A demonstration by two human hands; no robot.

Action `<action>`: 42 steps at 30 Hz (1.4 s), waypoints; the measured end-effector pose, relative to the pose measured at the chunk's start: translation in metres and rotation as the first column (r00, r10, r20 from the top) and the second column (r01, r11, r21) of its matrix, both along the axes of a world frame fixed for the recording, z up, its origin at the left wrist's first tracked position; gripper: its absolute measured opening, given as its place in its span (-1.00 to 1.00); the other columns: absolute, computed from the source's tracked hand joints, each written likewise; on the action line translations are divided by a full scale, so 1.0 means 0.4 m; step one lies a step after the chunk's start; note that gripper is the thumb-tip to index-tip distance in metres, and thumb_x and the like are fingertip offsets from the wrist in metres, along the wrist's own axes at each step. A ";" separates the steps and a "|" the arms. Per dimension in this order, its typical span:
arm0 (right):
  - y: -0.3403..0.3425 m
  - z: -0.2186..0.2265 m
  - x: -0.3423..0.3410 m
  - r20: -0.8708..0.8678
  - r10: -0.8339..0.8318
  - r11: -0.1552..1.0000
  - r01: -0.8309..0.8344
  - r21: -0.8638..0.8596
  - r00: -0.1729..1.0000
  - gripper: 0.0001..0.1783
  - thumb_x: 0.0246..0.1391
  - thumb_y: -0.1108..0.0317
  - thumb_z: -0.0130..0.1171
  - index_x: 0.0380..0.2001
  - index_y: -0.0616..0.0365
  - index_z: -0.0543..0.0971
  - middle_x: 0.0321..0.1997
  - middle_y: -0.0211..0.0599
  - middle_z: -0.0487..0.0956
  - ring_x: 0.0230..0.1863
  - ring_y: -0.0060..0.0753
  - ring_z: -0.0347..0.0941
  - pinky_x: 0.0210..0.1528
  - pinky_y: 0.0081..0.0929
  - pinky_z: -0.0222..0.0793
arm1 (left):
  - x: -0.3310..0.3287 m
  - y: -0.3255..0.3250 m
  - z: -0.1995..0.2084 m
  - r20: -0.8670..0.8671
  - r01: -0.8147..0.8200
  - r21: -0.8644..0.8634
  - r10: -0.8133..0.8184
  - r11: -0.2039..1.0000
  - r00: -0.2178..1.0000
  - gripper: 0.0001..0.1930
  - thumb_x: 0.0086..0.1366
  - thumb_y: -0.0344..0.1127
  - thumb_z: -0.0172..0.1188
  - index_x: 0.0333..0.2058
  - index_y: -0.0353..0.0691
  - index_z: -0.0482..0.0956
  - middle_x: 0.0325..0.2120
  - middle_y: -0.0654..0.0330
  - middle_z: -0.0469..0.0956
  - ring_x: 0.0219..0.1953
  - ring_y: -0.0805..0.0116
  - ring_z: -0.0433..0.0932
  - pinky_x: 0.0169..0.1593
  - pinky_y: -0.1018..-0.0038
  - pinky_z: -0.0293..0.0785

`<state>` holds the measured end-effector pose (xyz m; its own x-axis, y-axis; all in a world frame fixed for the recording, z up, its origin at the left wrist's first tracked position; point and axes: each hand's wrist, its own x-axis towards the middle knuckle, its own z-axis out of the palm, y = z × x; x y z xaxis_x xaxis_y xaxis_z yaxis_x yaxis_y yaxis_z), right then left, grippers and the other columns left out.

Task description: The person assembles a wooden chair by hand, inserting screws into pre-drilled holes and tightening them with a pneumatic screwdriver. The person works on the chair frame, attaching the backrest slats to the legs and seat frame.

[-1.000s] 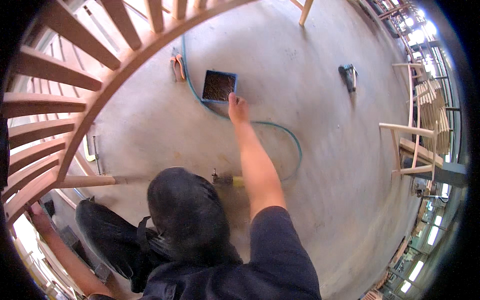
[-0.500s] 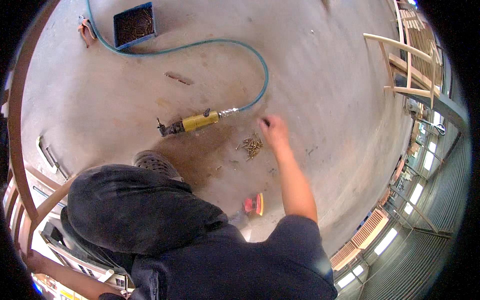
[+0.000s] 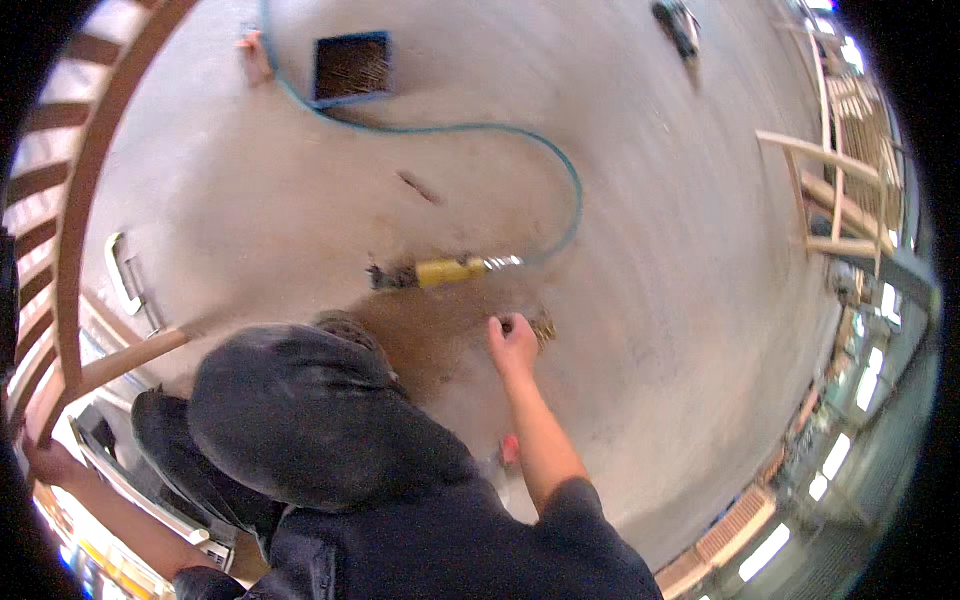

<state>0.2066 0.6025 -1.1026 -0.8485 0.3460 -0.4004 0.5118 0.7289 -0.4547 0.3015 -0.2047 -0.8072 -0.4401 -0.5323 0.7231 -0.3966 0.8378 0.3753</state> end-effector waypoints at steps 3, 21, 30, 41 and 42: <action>-0.155 0.102 -0.112 -0.100 0.060 0.953 -0.087 -0.292 0.993 -0.71 0.12 0.21 0.29 -0.24 0.23 0.63 -0.34 -0.09 0.67 -0.28 -0.19 0.65 -0.22 -0.34 0.51 | 0.064 0.003 -0.016 0.070 -0.027 -0.105 0.034 0.994 0.997 -0.79 0.32 -0.30 0.07 -0.22 -0.32 0.56 -0.22 0.07 0.56 -0.15 0.19 0.54 -0.01 0.21 0.47; -1.042 0.622 -0.409 -0.814 0.400 -0.080 -0.868 -0.489 0.422 -0.82 0.18 0.63 0.13 -0.15 0.29 0.58 -0.34 -0.21 0.59 -0.46 -0.49 0.53 -0.41 -0.55 0.50 | -0.085 0.298 0.070 -0.285 0.352 0.531 -0.229 0.771 0.931 -0.55 0.18 -0.29 0.40 -0.02 -0.31 0.44 -0.19 0.17 0.52 -0.11 0.36 0.52 -0.08 0.39 0.51; -1.289 0.946 -0.195 -0.949 0.282 -0.351 -0.906 -0.237 0.139 -0.77 0.26 0.60 0.07 -0.05 0.35 0.57 -0.23 -0.14 0.63 -0.33 -0.42 0.62 -0.26 -0.51 0.59 | -0.066 0.254 0.100 -0.384 0.296 0.456 -0.115 0.839 0.916 0.20 -0.19 0.08 0.64 0.24 -0.35 0.02 0.05 -0.11 0.32 0.11 -0.04 0.37 0.20 0.11 0.31; -1.421 1.002 -0.055 -0.833 0.138 -0.061 -0.834 -0.548 0.536 -0.58 0.36 0.24 0.08 0.03 0.46 0.50 -0.20 -0.11 0.64 -0.21 -0.33 0.64 -0.14 -0.47 0.64 | -0.061 0.179 0.138 -0.537 0.574 0.312 -0.358 0.757 0.764 0.68 -0.43 0.05 0.72 0.40 -0.32 -0.50 0.38 -0.29 -0.06 0.44 -0.12 -0.01 0.46 0.18 -0.03; -1.434 0.994 -0.054 -0.814 0.100 -0.069 -0.812 -0.579 0.572 -0.62 0.34 0.29 0.10 0.03 0.42 0.51 -0.21 -0.13 0.65 -0.22 -0.37 0.64 -0.18 -0.50 0.64 | -0.066 0.177 0.139 -0.531 0.572 0.305 -0.362 0.762 0.766 0.67 -0.43 0.05 0.71 0.39 -0.36 -0.49 0.39 -0.31 -0.08 0.44 -0.15 -0.02 0.46 0.18 -0.02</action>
